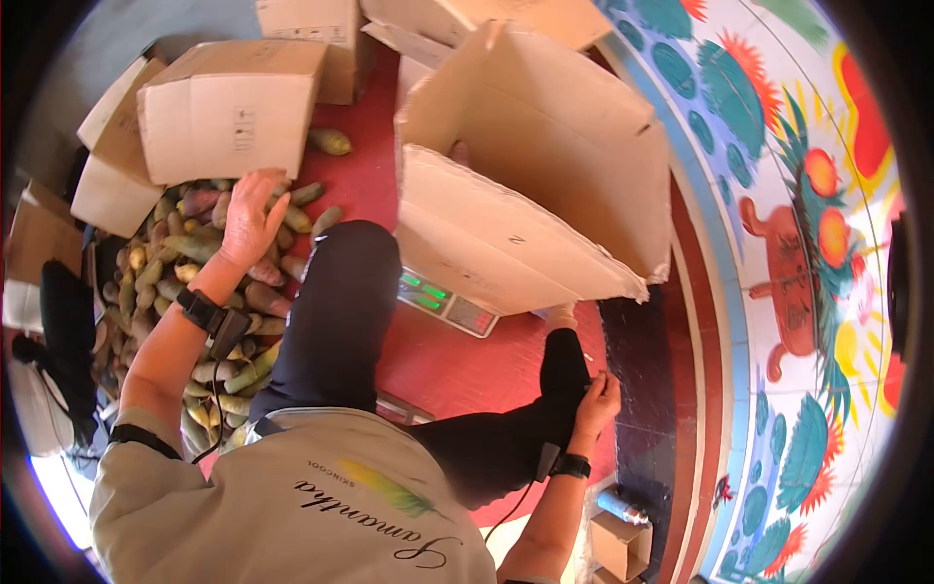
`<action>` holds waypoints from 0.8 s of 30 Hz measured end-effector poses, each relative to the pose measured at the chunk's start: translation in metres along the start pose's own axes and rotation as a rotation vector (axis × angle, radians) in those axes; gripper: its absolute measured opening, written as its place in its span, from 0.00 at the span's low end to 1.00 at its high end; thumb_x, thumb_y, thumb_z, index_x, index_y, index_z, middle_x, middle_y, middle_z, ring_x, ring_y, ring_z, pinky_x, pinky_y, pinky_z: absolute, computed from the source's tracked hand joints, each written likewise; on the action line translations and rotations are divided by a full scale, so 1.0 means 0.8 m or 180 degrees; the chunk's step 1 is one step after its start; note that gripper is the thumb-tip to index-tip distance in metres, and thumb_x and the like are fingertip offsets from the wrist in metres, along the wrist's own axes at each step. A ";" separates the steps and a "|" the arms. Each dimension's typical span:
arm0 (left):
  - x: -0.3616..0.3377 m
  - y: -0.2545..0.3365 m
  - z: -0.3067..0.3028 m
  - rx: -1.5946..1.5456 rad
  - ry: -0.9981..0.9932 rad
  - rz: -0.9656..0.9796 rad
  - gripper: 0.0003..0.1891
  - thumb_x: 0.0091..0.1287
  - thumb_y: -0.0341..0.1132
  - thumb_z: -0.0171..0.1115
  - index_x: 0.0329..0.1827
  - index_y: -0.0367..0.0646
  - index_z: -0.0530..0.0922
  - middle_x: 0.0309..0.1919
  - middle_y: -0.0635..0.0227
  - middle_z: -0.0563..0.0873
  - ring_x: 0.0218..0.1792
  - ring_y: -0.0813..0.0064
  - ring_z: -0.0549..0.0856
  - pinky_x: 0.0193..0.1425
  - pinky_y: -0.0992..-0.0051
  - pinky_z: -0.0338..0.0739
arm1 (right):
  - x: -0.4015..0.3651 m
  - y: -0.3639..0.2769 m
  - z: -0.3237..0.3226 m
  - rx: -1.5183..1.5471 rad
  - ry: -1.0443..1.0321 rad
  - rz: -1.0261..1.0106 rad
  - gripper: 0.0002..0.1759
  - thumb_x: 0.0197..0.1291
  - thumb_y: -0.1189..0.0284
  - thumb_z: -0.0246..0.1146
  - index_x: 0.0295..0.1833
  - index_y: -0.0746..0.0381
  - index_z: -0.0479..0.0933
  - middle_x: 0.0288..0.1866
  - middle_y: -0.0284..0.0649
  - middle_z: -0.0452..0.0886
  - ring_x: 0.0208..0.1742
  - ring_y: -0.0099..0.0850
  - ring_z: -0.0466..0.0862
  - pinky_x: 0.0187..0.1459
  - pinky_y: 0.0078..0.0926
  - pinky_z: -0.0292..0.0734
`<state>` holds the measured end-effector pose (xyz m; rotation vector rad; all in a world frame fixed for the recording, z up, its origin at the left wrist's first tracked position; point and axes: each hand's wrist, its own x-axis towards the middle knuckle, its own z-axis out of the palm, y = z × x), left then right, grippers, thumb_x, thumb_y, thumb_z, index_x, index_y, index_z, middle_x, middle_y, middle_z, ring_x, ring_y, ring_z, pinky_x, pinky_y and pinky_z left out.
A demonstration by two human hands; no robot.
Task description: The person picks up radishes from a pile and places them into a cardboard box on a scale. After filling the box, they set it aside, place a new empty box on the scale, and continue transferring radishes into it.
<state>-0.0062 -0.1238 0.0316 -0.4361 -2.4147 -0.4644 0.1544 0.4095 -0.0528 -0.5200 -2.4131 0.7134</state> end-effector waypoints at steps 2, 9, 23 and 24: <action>-0.060 -0.047 0.006 0.0251 -0.0205 -0.0119 0.08 0.54 0.30 0.60 0.36 0.39 0.75 0.41 0.58 0.79 0.44 0.56 0.75 0.49 0.63 0.69 | 0.001 0.004 -0.001 -0.0084 -0.0040 0.0045 0.08 0.61 0.74 0.53 0.37 0.66 0.76 0.25 0.42 0.77 0.21 0.27 0.77 0.25 0.25 0.73; -0.237 -0.137 0.010 0.1003 -0.1678 -0.1834 0.05 0.54 0.34 0.59 0.31 0.44 0.78 0.35 0.60 0.79 0.43 0.57 0.76 0.47 0.61 0.70 | 0.003 0.005 0.000 -0.0064 -0.0149 0.0104 0.10 0.62 0.71 0.53 0.39 0.67 0.76 0.25 0.44 0.79 0.22 0.28 0.79 0.26 0.25 0.75; -0.329 -0.121 -0.024 0.2344 -0.3343 -0.1363 0.14 0.54 0.32 0.58 0.45 0.45 0.79 0.55 0.64 0.71 0.62 0.63 0.64 0.70 0.51 0.46 | 0.004 0.008 0.001 -0.0237 -0.0272 -0.0072 0.10 0.62 0.71 0.52 0.37 0.67 0.76 0.24 0.41 0.77 0.20 0.27 0.77 0.24 0.24 0.72; -0.329 -0.120 -0.022 0.2439 -0.3327 -0.1316 0.15 0.54 0.32 0.58 0.45 0.45 0.79 0.55 0.64 0.71 0.62 0.62 0.64 0.70 0.51 0.47 | 0.004 0.010 0.001 -0.0240 -0.0251 -0.0085 0.10 0.62 0.71 0.52 0.37 0.67 0.76 0.24 0.41 0.77 0.20 0.27 0.77 0.24 0.24 0.72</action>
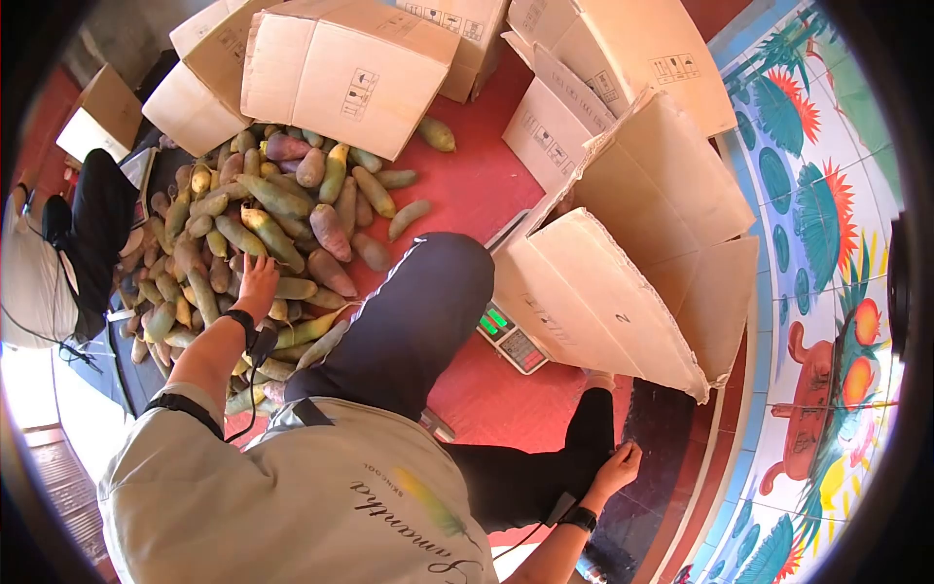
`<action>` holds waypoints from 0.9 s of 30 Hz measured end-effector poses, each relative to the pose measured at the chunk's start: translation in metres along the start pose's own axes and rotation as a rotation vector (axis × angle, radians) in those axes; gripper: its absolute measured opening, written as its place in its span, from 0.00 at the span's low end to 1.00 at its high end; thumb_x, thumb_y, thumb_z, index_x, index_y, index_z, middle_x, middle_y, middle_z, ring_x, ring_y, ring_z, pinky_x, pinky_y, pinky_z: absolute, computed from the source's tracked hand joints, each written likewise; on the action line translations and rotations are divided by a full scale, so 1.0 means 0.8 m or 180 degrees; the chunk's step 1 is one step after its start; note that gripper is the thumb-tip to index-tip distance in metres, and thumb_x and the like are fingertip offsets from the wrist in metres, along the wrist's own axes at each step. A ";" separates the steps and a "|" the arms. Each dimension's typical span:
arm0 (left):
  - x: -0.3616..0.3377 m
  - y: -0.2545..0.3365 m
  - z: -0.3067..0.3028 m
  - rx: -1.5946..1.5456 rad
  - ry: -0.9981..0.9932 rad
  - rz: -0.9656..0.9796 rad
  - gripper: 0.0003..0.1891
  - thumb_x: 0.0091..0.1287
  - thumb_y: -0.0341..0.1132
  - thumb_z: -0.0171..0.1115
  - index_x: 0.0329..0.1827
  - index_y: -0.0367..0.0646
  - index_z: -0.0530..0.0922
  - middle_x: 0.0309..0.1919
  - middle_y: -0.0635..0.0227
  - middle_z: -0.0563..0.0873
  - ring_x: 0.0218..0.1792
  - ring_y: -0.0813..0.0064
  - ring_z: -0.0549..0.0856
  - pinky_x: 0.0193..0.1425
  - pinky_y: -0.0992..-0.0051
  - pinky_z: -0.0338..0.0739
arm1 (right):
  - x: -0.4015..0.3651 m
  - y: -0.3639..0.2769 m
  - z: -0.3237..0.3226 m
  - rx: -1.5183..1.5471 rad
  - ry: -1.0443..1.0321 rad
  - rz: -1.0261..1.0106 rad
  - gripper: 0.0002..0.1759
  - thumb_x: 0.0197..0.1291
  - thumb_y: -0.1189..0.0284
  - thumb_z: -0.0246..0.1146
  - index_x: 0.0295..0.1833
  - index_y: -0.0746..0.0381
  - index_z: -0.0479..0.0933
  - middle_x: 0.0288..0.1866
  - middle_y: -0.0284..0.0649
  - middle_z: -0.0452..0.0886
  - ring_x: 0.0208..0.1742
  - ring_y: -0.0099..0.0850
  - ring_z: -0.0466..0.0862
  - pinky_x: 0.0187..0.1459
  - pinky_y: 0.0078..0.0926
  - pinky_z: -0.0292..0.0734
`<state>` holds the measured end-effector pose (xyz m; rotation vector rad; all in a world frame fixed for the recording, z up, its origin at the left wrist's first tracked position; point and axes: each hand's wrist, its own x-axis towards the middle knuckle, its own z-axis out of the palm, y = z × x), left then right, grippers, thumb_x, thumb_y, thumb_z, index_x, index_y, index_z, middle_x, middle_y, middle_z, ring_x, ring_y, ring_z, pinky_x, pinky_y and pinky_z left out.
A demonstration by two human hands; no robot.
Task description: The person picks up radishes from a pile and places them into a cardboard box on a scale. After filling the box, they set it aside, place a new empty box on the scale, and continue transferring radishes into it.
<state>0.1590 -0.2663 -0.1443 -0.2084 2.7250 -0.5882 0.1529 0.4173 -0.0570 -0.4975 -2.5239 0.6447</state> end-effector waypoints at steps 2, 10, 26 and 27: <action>0.001 0.005 -0.003 0.0194 0.0047 -0.0007 0.17 0.54 0.33 0.59 0.49 0.45 0.77 0.54 0.64 0.72 0.62 0.62 0.64 0.70 0.52 0.48 | 0.000 0.005 0.001 -0.0132 0.0006 -0.0199 0.10 0.61 0.71 0.52 0.37 0.67 0.75 0.23 0.42 0.77 0.20 0.28 0.77 0.23 0.25 0.72; 0.010 0.009 -0.001 -0.0113 -0.0569 0.0245 0.17 0.54 0.37 0.61 0.46 0.44 0.69 0.43 0.64 0.78 0.54 0.63 0.74 0.58 0.61 0.64 | 0.000 -0.007 0.003 -0.0092 0.0096 -0.0248 0.10 0.61 0.72 0.52 0.36 0.67 0.75 0.23 0.43 0.76 0.20 0.32 0.77 0.24 0.28 0.72; 0.038 0.030 -0.379 -0.4686 0.2445 0.0422 0.20 0.56 0.27 0.63 0.52 0.35 0.70 0.41 0.59 0.78 0.45 0.71 0.79 0.48 0.74 0.74 | -0.003 -0.016 -0.002 -0.0029 0.0244 -0.0129 0.09 0.61 0.73 0.52 0.35 0.66 0.76 0.21 0.42 0.77 0.19 0.31 0.77 0.25 0.29 0.71; 0.038 0.041 -0.402 -0.4786 0.2768 0.0844 0.20 0.57 0.26 0.63 0.52 0.35 0.70 0.42 0.61 0.78 0.46 0.74 0.78 0.48 0.76 0.74 | -0.003 -0.014 -0.002 -0.0027 0.0251 -0.0123 0.09 0.61 0.73 0.52 0.35 0.66 0.76 0.21 0.42 0.77 0.19 0.31 0.77 0.25 0.29 0.71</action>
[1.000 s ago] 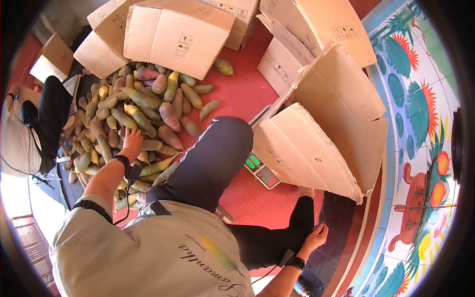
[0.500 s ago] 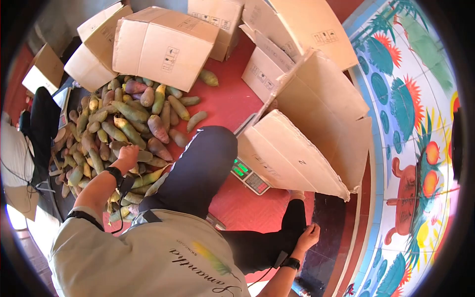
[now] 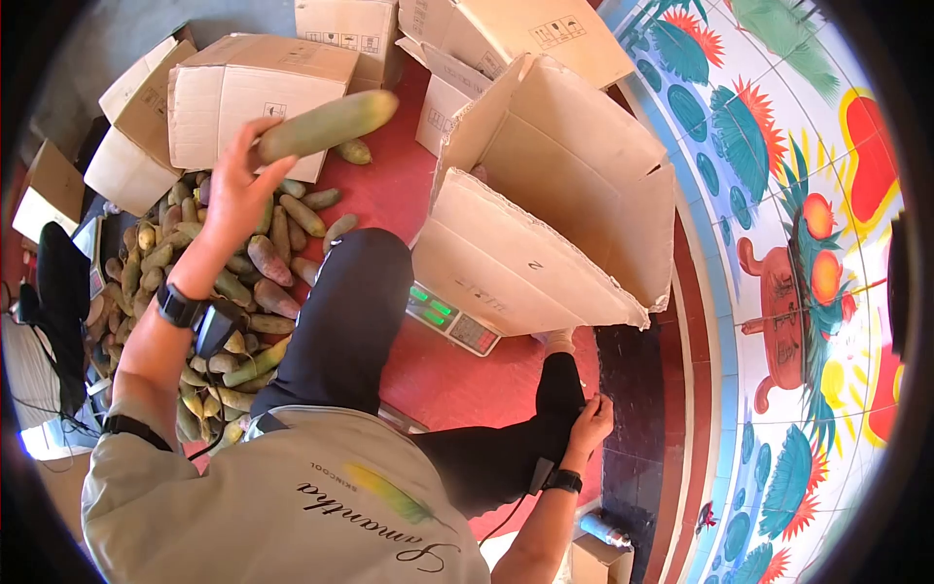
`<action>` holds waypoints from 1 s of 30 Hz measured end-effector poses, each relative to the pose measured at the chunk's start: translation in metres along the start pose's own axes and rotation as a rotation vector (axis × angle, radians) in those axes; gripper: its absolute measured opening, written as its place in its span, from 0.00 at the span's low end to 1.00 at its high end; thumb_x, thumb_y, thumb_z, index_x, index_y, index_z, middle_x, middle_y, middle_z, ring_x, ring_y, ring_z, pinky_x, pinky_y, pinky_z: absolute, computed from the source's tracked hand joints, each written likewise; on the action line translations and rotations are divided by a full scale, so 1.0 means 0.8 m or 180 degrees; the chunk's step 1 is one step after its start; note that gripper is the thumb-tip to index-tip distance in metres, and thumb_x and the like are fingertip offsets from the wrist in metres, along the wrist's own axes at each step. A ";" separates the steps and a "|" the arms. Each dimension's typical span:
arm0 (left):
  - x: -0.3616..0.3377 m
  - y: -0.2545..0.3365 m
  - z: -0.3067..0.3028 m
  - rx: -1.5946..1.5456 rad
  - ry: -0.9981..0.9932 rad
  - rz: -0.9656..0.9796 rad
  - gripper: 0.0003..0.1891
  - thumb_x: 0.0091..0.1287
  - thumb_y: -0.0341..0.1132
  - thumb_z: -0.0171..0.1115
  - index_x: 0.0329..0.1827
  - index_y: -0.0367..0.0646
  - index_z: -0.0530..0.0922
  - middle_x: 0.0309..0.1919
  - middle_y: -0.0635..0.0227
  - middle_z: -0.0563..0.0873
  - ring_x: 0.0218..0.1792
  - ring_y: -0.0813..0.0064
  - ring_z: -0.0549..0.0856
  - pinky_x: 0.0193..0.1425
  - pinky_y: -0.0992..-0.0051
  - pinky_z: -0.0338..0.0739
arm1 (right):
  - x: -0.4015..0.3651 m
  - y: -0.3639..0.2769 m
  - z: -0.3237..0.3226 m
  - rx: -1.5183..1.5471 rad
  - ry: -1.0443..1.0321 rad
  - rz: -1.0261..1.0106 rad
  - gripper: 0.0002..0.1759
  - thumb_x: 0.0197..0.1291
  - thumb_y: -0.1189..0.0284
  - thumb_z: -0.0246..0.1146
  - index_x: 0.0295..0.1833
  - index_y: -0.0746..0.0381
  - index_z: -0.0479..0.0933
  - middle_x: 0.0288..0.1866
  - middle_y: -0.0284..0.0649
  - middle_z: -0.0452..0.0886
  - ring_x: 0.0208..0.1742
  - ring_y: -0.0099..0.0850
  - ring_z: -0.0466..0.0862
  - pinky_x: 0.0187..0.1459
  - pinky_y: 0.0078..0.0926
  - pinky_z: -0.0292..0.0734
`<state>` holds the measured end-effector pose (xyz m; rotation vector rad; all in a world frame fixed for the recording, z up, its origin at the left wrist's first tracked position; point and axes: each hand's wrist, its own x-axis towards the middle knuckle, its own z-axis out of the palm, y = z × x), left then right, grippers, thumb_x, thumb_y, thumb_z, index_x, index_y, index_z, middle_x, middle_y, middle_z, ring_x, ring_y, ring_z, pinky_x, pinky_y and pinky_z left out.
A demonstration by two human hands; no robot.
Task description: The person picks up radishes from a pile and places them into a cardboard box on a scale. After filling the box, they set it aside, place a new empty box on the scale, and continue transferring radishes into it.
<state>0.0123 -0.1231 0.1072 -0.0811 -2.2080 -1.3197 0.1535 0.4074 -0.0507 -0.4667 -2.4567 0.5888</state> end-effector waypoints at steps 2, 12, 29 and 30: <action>0.014 0.038 0.030 -0.0279 -0.0006 0.0426 0.20 0.57 0.26 0.63 0.53 0.36 0.70 0.43 0.63 0.78 0.47 0.78 0.77 0.48 0.77 0.74 | -0.002 0.001 0.000 0.0042 0.0035 0.0018 0.09 0.61 0.73 0.52 0.36 0.66 0.75 0.21 0.42 0.77 0.19 0.31 0.77 0.25 0.29 0.71; 0.026 0.099 0.162 -0.0472 -0.1261 0.0868 0.22 0.54 0.22 0.61 0.54 0.40 0.72 0.44 0.64 0.75 0.44 0.72 0.79 0.50 0.75 0.75 | -0.006 0.006 -0.006 0.0001 -0.0027 0.0159 0.08 0.60 0.74 0.53 0.37 0.66 0.76 0.26 0.46 0.78 0.25 0.37 0.79 0.28 0.34 0.73; -0.048 -0.079 0.003 0.1326 -0.0573 0.0823 0.12 0.56 0.27 0.58 0.43 0.39 0.75 0.41 0.56 0.78 0.47 0.54 0.76 0.50 0.64 0.72 | -0.005 0.014 -0.003 0.0196 -0.0099 0.0064 0.09 0.61 0.74 0.52 0.38 0.68 0.75 0.27 0.46 0.77 0.23 0.34 0.78 0.27 0.29 0.73; -0.063 -0.112 -0.017 0.1588 -0.0611 0.0629 0.10 0.55 0.27 0.58 0.41 0.39 0.75 0.39 0.56 0.78 0.45 0.54 0.76 0.48 0.63 0.72 | -0.006 0.012 -0.004 0.0222 -0.0131 0.0042 0.09 0.61 0.74 0.52 0.38 0.68 0.75 0.27 0.46 0.77 0.23 0.34 0.78 0.27 0.29 0.73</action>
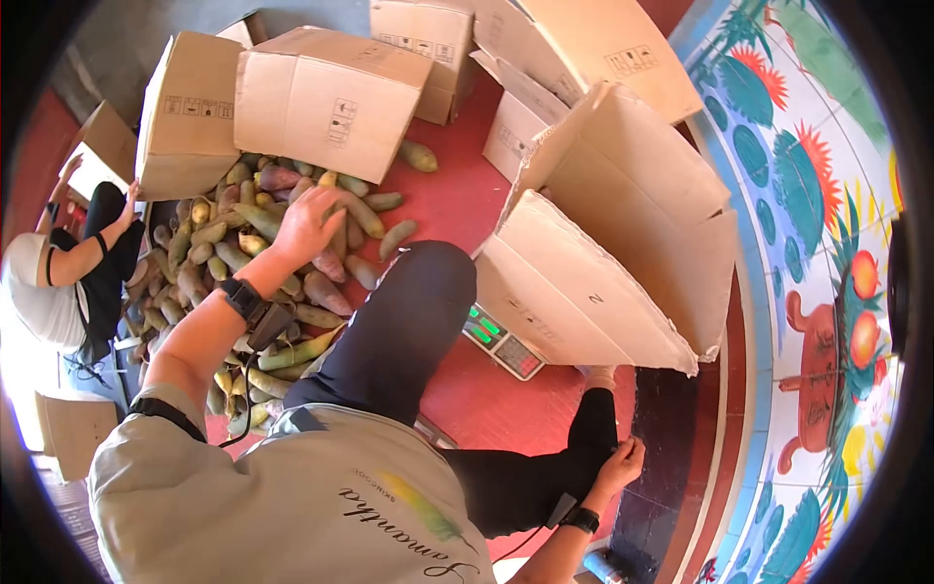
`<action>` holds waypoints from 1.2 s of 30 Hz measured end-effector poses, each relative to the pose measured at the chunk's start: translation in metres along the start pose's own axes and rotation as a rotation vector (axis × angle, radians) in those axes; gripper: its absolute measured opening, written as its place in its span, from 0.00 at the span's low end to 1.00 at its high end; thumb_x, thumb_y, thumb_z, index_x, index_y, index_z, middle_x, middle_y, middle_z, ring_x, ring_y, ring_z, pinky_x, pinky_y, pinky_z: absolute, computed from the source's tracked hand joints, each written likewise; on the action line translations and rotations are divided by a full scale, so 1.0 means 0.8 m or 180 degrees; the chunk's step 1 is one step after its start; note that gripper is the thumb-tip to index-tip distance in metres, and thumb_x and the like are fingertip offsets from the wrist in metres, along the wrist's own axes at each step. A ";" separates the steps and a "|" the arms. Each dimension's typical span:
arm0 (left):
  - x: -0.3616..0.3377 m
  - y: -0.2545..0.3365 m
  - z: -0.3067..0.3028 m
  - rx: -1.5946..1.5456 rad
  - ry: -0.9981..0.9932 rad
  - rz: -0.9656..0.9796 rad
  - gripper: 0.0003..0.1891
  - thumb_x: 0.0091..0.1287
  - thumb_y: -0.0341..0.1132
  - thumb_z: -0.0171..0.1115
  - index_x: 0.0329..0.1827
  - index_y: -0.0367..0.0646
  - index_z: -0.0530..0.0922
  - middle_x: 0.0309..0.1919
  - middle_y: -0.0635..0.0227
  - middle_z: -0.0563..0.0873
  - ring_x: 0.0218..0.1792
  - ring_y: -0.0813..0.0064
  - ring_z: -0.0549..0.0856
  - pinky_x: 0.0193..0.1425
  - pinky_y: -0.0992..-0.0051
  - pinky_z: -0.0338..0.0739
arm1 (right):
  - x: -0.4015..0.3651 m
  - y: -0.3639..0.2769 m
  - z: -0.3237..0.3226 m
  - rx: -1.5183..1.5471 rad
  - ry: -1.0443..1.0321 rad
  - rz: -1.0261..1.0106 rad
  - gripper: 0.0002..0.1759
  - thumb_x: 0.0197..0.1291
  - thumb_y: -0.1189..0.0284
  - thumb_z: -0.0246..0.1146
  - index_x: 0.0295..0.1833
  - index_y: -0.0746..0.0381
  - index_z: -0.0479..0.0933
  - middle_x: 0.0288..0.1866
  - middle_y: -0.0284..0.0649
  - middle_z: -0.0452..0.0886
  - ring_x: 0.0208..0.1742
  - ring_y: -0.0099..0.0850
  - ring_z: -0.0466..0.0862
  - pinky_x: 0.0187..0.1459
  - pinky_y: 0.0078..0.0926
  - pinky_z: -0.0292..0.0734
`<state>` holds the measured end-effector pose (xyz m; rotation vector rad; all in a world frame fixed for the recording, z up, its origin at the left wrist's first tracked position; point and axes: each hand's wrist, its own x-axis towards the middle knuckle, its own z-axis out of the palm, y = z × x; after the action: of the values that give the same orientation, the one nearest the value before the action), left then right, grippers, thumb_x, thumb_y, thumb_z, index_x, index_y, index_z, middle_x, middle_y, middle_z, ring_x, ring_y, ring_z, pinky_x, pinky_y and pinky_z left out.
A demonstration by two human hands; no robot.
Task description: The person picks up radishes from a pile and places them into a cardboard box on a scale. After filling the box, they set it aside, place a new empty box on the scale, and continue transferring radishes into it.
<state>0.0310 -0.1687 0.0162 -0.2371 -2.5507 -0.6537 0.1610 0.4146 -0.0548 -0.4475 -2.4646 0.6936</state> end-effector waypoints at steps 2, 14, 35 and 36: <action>-0.043 -0.058 0.000 0.0410 -0.0158 -0.0398 0.08 0.54 0.29 0.58 0.37 0.40 0.76 0.35 0.56 0.78 0.42 0.53 0.76 0.46 0.62 0.72 | 0.002 -0.003 0.001 0.0020 -0.0047 0.0092 0.09 0.61 0.74 0.52 0.38 0.68 0.75 0.26 0.45 0.77 0.23 0.32 0.78 0.27 0.28 0.73; -0.247 -0.163 -0.021 0.1941 -0.0823 -0.2405 0.22 0.49 0.32 0.62 0.50 0.46 0.73 0.50 0.60 0.75 0.55 0.58 0.72 0.57 0.61 0.67 | 0.006 -0.002 0.005 -0.0354 -0.0087 -0.0061 0.10 0.61 0.73 0.52 0.39 0.68 0.76 0.27 0.46 0.77 0.24 0.37 0.78 0.27 0.33 0.72; -0.215 -0.211 -0.056 0.1145 -0.0854 -0.3471 0.23 0.57 0.53 0.56 0.35 0.37 0.79 0.36 0.51 0.83 0.41 0.57 0.82 0.44 0.63 0.75 | 0.008 -0.015 0.005 -0.0455 -0.0190 -0.0159 0.09 0.61 0.73 0.53 0.37 0.68 0.74 0.24 0.44 0.75 0.20 0.34 0.76 0.24 0.29 0.70; -0.215 -0.224 -0.061 0.0862 -0.0368 -0.3557 0.24 0.59 0.53 0.55 0.33 0.37 0.80 0.33 0.52 0.83 0.38 0.57 0.83 0.43 0.63 0.75 | 0.007 -0.009 0.006 -0.0450 -0.0191 -0.0157 0.09 0.61 0.73 0.53 0.37 0.68 0.74 0.24 0.44 0.75 0.20 0.34 0.76 0.24 0.29 0.70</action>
<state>0.1495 -0.3564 -0.1056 1.3466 -2.6762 -0.6326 0.1522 0.4097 -0.0523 -0.4230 -2.5827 0.5217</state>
